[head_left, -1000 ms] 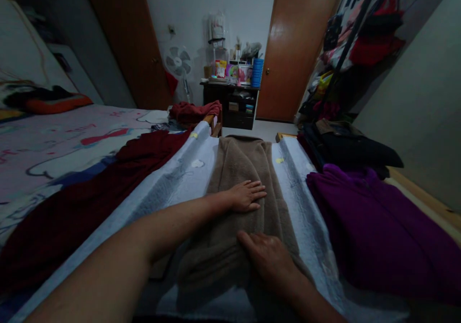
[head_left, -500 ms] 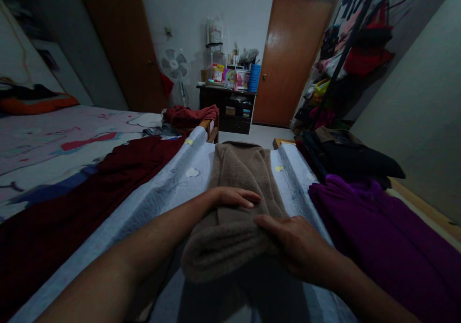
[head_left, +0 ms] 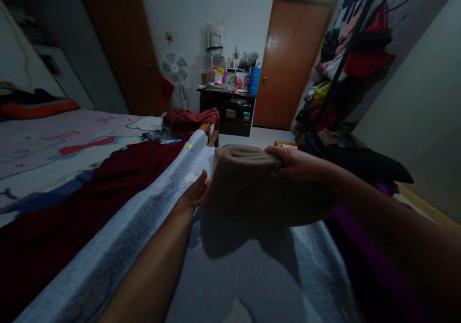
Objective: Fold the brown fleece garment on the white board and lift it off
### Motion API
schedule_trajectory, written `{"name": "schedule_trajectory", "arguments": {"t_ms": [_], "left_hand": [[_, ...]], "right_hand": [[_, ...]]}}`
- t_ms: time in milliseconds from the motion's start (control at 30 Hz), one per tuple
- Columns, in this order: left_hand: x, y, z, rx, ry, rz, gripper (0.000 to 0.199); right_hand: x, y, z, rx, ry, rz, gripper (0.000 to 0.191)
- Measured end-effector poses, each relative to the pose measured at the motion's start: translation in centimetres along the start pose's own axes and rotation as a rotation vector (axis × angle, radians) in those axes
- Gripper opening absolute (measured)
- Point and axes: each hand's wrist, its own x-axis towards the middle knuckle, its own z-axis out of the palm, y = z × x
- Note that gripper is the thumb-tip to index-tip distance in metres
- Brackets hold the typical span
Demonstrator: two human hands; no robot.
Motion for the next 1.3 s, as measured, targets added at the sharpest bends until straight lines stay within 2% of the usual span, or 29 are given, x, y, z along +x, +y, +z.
{"name": "schedule_trajectory", "arguments": {"t_ms": [33, 167, 267, 333, 467, 700, 767, 933, 1000, 1100, 1200, 1300], "left_hand": [[-0.2, 0.0, -0.5, -0.023, -0.020, -0.002, 0.062], [-0.4, 0.1, -1.1, 0.015, -0.139, 0.069, 0.058], [0.3, 0.1, -0.9, 0.103, -0.177, 0.019, 0.067], [1.2, -0.1, -0.7, 0.121, -0.119, -0.017, 0.067], [2.9, -1.1, -0.8, 0.045, 0.010, 0.006, 0.065], [4.4, -2.2, -1.4, -0.008, 0.059, 0.005, 0.065], [5.1, -2.2, -1.4, 0.020, 0.114, 0.052, 0.064], [7.4, -2.9, -2.5, 0.078, 0.450, 0.334, 0.053], [8.5, -3.3, -3.5, 0.102, 0.551, 0.381, 0.046], [10.6, -3.4, -5.2, 0.166, 0.653, 0.301, 0.033], [13.2, -2.8, -6.4, 0.215, 0.621, 0.248, 0.022], [15.5, -1.8, -6.8, 0.249, 0.567, 0.256, 0.030]], "right_hand": [[0.9, 0.5, -0.4, -0.006, -0.007, 0.014, 0.056], [4.4, 2.1, -1.6, -0.064, -0.015, 0.076, 0.056], [6.9, 3.1, -1.7, -0.135, -0.001, 0.109, 0.052], [8.5, 3.7, -1.3, -0.206, 0.011, 0.142, 0.048], [11.5, 5.5, 0.4, -0.329, 0.020, 0.205, 0.041], [15.7, 8.3, 3.1, -0.435, 0.039, 0.230, 0.042], [16.9, 8.9, 3.2, -0.446, 0.042, 0.218, 0.042], [19.5, 10.5, 3.1, -0.434, 0.050, 0.193, 0.040], [20.0, 11.1, 3.3, -0.413, 0.043, 0.159, 0.041], [19.9, 11.9, 3.8, -0.365, 0.041, 0.146, 0.042], [18.4, 12.6, 4.0, -0.285, 0.066, 0.141, 0.043], [16.3, 13.6, 3.5, -0.187, 0.098, 0.093, 0.044]]}}
